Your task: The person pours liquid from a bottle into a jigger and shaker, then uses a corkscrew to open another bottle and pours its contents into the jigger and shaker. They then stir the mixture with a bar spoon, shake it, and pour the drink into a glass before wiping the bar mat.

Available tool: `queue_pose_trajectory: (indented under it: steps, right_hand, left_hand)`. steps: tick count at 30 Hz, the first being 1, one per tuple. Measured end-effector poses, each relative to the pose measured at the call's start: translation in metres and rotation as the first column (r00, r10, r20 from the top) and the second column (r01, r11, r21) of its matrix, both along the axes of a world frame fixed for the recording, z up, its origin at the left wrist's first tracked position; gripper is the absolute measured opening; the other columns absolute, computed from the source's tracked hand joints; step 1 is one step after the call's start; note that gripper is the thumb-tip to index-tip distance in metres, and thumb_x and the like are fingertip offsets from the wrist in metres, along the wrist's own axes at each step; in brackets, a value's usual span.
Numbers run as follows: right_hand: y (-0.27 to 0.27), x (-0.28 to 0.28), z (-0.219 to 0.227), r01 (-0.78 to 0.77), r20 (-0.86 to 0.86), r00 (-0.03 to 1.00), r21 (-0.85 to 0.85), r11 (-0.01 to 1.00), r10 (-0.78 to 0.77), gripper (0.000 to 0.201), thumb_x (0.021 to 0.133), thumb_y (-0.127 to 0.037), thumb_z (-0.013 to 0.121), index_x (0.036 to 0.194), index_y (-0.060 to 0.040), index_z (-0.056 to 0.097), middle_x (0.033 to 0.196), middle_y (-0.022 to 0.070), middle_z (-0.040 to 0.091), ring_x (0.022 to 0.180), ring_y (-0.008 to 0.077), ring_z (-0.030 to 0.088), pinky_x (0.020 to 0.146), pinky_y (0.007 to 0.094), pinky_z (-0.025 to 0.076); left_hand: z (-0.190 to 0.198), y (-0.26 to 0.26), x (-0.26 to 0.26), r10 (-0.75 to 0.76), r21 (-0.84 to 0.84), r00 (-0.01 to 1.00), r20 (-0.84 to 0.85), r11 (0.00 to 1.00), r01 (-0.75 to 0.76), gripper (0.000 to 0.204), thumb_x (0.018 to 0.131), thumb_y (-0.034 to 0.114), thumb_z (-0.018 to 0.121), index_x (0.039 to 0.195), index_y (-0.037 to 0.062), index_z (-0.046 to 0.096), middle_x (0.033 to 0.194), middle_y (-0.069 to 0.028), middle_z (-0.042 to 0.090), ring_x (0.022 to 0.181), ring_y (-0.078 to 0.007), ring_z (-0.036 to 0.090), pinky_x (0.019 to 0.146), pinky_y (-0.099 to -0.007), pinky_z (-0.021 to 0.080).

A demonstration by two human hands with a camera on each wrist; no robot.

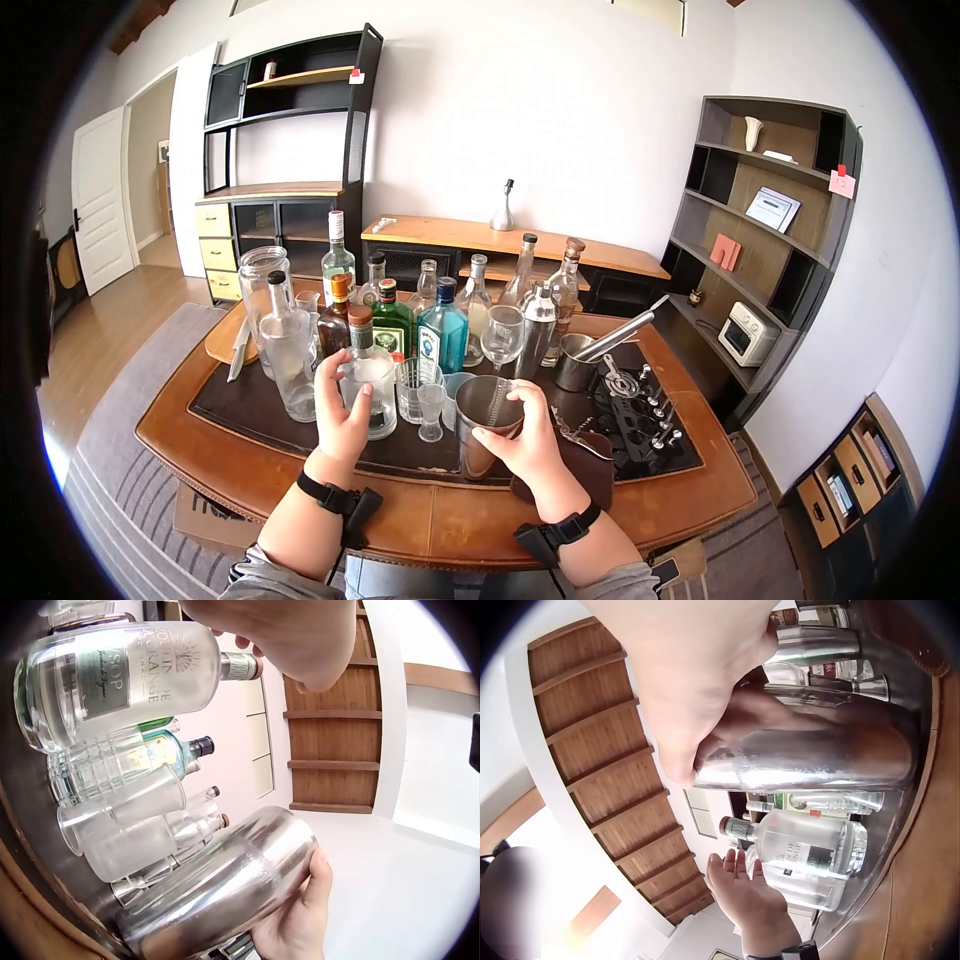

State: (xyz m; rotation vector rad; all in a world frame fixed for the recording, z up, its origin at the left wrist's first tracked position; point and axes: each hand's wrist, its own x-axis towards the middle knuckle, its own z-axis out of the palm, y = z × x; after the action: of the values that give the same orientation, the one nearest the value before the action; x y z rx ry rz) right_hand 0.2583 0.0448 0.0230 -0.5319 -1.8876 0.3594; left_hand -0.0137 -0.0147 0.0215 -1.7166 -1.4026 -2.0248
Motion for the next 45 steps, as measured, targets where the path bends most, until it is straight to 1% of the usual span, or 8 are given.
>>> queue_pose_trajectory:
  steps: [8, 17, 21, 26, 30, 37, 43, 45]
  right_hand:
    - [0.000, -0.008, -0.001, -0.199, -0.196, 0.973, -0.462, 0.864, 0.120, 0.073, 0.081, -0.017, 0.080, 0.137, -0.0034, 0.036, 0.127, 0.0147, 0.048, 0.119, 0.0238, 0.052, 0.095, 0.0350, 0.047]
    - [-0.004, 0.025, 0.034, 0.056, 0.262, 0.965, -0.267, 0.962, 0.016, 0.068, 0.085, -0.024, 0.076, 0.140, -0.0040, 0.041, 0.142, 0.0184, 0.043, 0.133, 0.0275, 0.043, 0.107, 0.0390, 0.037]
    - [0.021, 0.035, 0.061, 0.095, 0.013, 0.995, -0.305, 0.948, -0.095, 0.058, 0.087, -0.021, 0.074, 0.137, -0.0070, 0.048, 0.136, 0.0165, 0.050, 0.126, 0.0293, 0.049, 0.105, 0.0410, 0.040]
    - [0.100, 0.024, 0.118, 0.389, 0.103, 0.920, -0.114, 0.914, -0.379, 0.051, 0.083, -0.016, 0.074, 0.128, -0.0027, 0.053, 0.127, 0.0202, 0.054, 0.117, 0.0302, 0.055, 0.098, 0.0390, 0.046]
    - [0.172, 0.021, 0.118, 0.474, 0.180, 0.879, -0.212, 0.855, -0.442, 0.055, 0.081, -0.020, 0.074, 0.125, 0.0040, 0.052, 0.119, 0.0222, 0.058, 0.110, 0.0303, 0.059, 0.094, 0.0375, 0.048]
    - [0.242, 0.012, 0.067, 0.486, 0.154, 0.874, -0.333, 0.808, -0.462, 0.058, 0.079, -0.030, 0.077, 0.117, 0.0063, 0.054, 0.110, 0.0204, 0.064, 0.099, 0.0268, 0.064, 0.088, 0.0350, 0.050]
    - [0.235, 0.004, 0.056, 0.104, -0.209, 0.935, -0.609, 0.787, -0.285, 0.045, 0.081, -0.024, 0.074, 0.113, 0.0043, 0.057, 0.101, 0.0127, 0.066, 0.090, 0.0193, 0.064, 0.081, 0.0312, 0.050]
    - [0.241, 0.009, 0.052, 0.155, -0.163, 0.943, -0.557, 0.816, -0.290, 0.040, 0.082, -0.021, 0.072, 0.111, 0.0028, 0.058, 0.096, 0.0110, 0.066, 0.087, 0.0185, 0.063, 0.079, 0.0310, 0.050]
  left_hand:
    - [0.001, -0.002, -0.001, -0.023, -0.027, 0.998, 0.052, 0.999, 0.024, 0.052, 0.084, -0.002, 0.061, 0.133, 0.0042, 0.046, 0.126, -0.0104, 0.052, 0.120, -0.0218, 0.049, 0.102, -0.0363, 0.035]
    - [0.004, -0.001, -0.001, 0.015, -0.011, 0.999, 0.036, 1.000, -0.014, 0.050, 0.079, -0.002, 0.065, 0.126, 0.0012, 0.048, 0.120, -0.0157, 0.054, 0.114, -0.0313, 0.052, 0.102, -0.0399, 0.039]
    - [0.004, -0.002, -0.001, 0.005, -0.017, 0.998, 0.055, 1.000, -0.004, 0.050, 0.079, -0.003, 0.065, 0.126, 0.0010, 0.048, 0.120, -0.0160, 0.054, 0.115, -0.0320, 0.052, 0.102, -0.0402, 0.039]
    - [0.003, -0.003, 0.000, -0.043, -0.021, 0.995, 0.090, 0.999, 0.045, 0.048, 0.083, -0.003, 0.061, 0.129, 0.0036, 0.049, 0.125, -0.0088, 0.052, 0.118, -0.0209, 0.048, 0.102, -0.0351, 0.034]
    - [0.005, -0.003, -0.002, 0.018, -0.024, 0.998, 0.057, 1.000, -0.017, 0.049, 0.078, -0.003, 0.065, 0.125, 0.0014, 0.049, 0.120, -0.0158, 0.054, 0.113, -0.0319, 0.052, 0.101, -0.0399, 0.039]
    - [0.005, -0.001, -0.004, 0.005, -0.022, 0.998, 0.055, 1.000, -0.004, 0.049, 0.077, -0.003, 0.065, 0.123, 0.0015, 0.050, 0.116, -0.0158, 0.056, 0.110, -0.0324, 0.054, 0.100, -0.0405, 0.040]
    - [0.004, 0.000, -0.005, 0.004, -0.005, 1.000, 0.009, 1.000, -0.004, 0.048, 0.076, -0.004, 0.065, 0.122, 0.0014, 0.051, 0.113, -0.0160, 0.057, 0.108, -0.0325, 0.055, 0.097, -0.0406, 0.042]
    - [0.005, -0.001, -0.005, 0.007, -0.010, 1.000, 0.013, 1.000, -0.007, 0.048, 0.076, -0.004, 0.065, 0.122, 0.0015, 0.051, 0.113, -0.0158, 0.057, 0.107, -0.0324, 0.055, 0.097, -0.0401, 0.042]
